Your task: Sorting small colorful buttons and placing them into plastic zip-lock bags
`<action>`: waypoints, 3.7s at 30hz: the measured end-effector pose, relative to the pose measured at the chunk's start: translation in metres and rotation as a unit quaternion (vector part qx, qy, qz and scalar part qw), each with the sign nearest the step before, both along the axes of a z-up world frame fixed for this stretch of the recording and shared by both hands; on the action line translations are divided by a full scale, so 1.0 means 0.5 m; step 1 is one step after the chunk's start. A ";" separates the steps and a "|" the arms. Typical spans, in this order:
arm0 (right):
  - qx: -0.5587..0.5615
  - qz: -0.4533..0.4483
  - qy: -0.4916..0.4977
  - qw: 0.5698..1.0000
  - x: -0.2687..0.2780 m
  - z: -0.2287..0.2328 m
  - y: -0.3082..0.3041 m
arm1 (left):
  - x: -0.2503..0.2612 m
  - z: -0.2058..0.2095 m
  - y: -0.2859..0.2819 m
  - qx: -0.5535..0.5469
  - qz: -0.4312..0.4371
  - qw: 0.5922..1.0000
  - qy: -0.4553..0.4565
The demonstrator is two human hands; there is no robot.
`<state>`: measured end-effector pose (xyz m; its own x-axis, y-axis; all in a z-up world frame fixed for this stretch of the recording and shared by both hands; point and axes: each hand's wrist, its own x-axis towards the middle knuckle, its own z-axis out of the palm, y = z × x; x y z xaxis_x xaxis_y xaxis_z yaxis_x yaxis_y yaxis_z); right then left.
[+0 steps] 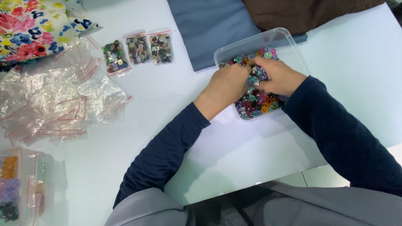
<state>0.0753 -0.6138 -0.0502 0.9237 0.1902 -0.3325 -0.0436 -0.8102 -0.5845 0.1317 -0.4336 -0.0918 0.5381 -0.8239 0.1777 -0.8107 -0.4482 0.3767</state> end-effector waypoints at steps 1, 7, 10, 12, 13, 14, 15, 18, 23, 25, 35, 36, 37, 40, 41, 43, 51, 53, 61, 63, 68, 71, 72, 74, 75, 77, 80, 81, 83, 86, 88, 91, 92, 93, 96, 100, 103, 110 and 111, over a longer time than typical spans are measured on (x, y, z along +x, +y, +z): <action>-0.001 0.000 0.000 1.000 0.002 -0.003 -0.016 | 0.004 0.017 0.007 -0.001 0.000 1.000 0.000; 0.212 -0.033 0.047 0.976 0.016 0.025 -0.051 | 0.031 0.114 0.048 -0.141 -0.050 0.974 0.167; 0.282 -0.074 0.032 0.956 0.006 0.048 -0.037 | 0.026 0.140 0.071 -0.157 -0.082 0.969 0.175; 0.309 -0.100 0.021 0.946 -0.002 0.050 -0.032 | 0.026 0.130 0.075 -0.158 -0.079 0.965 0.194; 0.309 -0.100 0.021 0.946 -0.006 0.057 -0.028 | 0.026 0.128 0.076 -0.158 -0.080 0.965 0.194; 0.317 -0.106 0.021 0.942 -0.010 0.065 -0.023 | 0.025 0.126 0.076 -0.158 -0.078 0.965 0.194; 0.324 -0.112 0.022 0.939 -0.013 0.071 -0.019 | 0.025 0.123 0.078 -0.156 -0.075 0.965 0.195; 0.187 -0.116 0.103 0.970 0.003 0.115 -0.002 | 0.044 0.084 0.055 -0.166 -0.087 0.971 0.150; 0.170 -0.120 0.088 0.974 -0.001 0.132 0.005 | 0.048 0.064 0.048 -0.153 -0.075 0.977 0.131; 0.152 -0.122 0.088 0.977 -0.003 0.142 0.011 | 0.044 0.060 0.046 -0.157 -0.081 0.977 0.121; -0.109 -0.001 -0.018 0.994 0.001 0.050 0.013 | -0.031 0.033 0.015 0.094 0.113 0.967 -0.208; -0.117 0.012 -0.046 0.992 0.001 0.033 0.016 | -0.033 0.028 0.011 0.122 0.124 0.969 -0.173; -0.117 0.013 -0.046 0.992 -0.002 0.031 0.026 | -0.035 0.034 0.010 0.122 0.124 0.969 -0.173; -0.130 -0.025 -0.057 0.990 -0.005 0.017 0.041 | -0.038 0.047 0.008 0.144 0.123 0.969 -0.159; -0.134 -0.013 -0.065 0.989 -0.001 0.008 0.037 | -0.039 0.048 0.007 0.142 0.126 0.971 -0.147; -0.139 0.000 -0.073 0.988 0.004 0.002 0.033 | -0.041 0.048 0.008 0.140 0.130 0.972 -0.136; -0.111 0.000 -0.165 0.980 0.020 -0.013 -0.014 | -0.040 0.114 0.041 -0.077 0.077 0.988 -0.106; -0.060 0.016 -0.191 0.980 0.003 0.043 0.014 | -0.021 0.136 0.072 -0.089 0.064 0.987 -0.114; 0.136 0.078 -0.282 0.947 -0.052 0.167 0.203 | 0.006 0.218 0.309 -0.142 0.078 0.986 0.046; 0.042 0.102 -0.337 0.935 -0.071 0.148 0.254 | -0.003 0.217 0.374 -0.069 0.090 0.964 0.239; -0.004 0.128 -0.288 0.949 -0.085 0.088 0.358 | 0.020 0.133 0.418 0.135 0.061 0.931 0.335; -0.113 0.127 -0.263 0.950 -0.077 0.029 0.380 | 0.025 0.067 0.412 0.114 0.039 0.940 0.319; -0.190 0.121 -0.258 0.940 -0.071 0.006 0.383 | 0.028 0.044 0.405 0.091 0.029 0.948 0.305; -0.229 0.121 -0.264 0.929 -0.062 -0.040 0.370 | 0.021 0.038 0.393 0.073 0.027 0.953 0.291; -0.268 0.120 -0.270 0.917 -0.059 -0.064 0.362 | 0.016 0.034 0.387 0.056 0.022 0.959 0.278; -0.257 0.108 -0.263 0.924 -0.065 -0.093 0.349 | 0.011 0.025 0.372 0.042 0.019 0.960 0.276; -0.250 0.094 -0.266 0.926 -0.073 -0.114 0.342 | 0.008 0.003 0.357 0.018 0.017 0.961 0.277; -0.254 0.093 -0.279 0.921 -0.076 -0.117 0.341 | 0.009 -0.004 0.353 0.009 0.020 0.961 0.277; -0.263 0.095 -0.296 0.913 -0.079 -0.109 0.343 | 0.013 -0.007 0.354 0.007 0.019 0.963 0.269; -0.286 0.101 -0.334 0.893 -0.082 -0.100 0.341 | 0.020 -0.002 0.357 0.012 0.027 0.966 0.258; -0.300 0.104 -0.353 0.880 -0.084 -0.105 0.337 | 0.019 0.010 0.358 0.017 0.034 0.966 0.258; -0.297 0.094 -0.368 0.876 -0.082 -0.130 0.330 | 0.017 0.028 0.362 0.047 0.058 0.961 0.265; -0.278 0.099 -0.371 0.881 -0.081 -0.141 0.328 | 0.019 0.024 0.363 0.052 0.061 0.962 0.261; -0.259 0.105 -0.375 0.884 -0.078 -0.151 0.325 | 0.022 0.020 0.365 0.056 0.065 0.963 0.256; -0.227 0.097 -0.370 0.896 -0.077 -0.160 0.320 | 0.016 0.018 0.364 0.061 0.071 0.964 0.250; -0.199 0.086 -0.375 0.901 -0.073 -0.157 0.326 | 0.006 0.041 0.371 0.052 0.067 0.963 0.256; -0.192 0.094 -0.407 0.888 -0.073 -0.164 0.329 | 0.001 0.049 0.377 0.039 0.054 0.966 0.250; -0.164 0.093 -0.416 0.890 -0.071 -0.157 0.328 | 0.009 0.046 0.382 0.046 0.071 0.974 0.209; -0.160 0.091 -0.415 0.891 -0.072 -0.157 0.330 | 0.009 0.047 0.383 0.048 0.075 0.974 0.208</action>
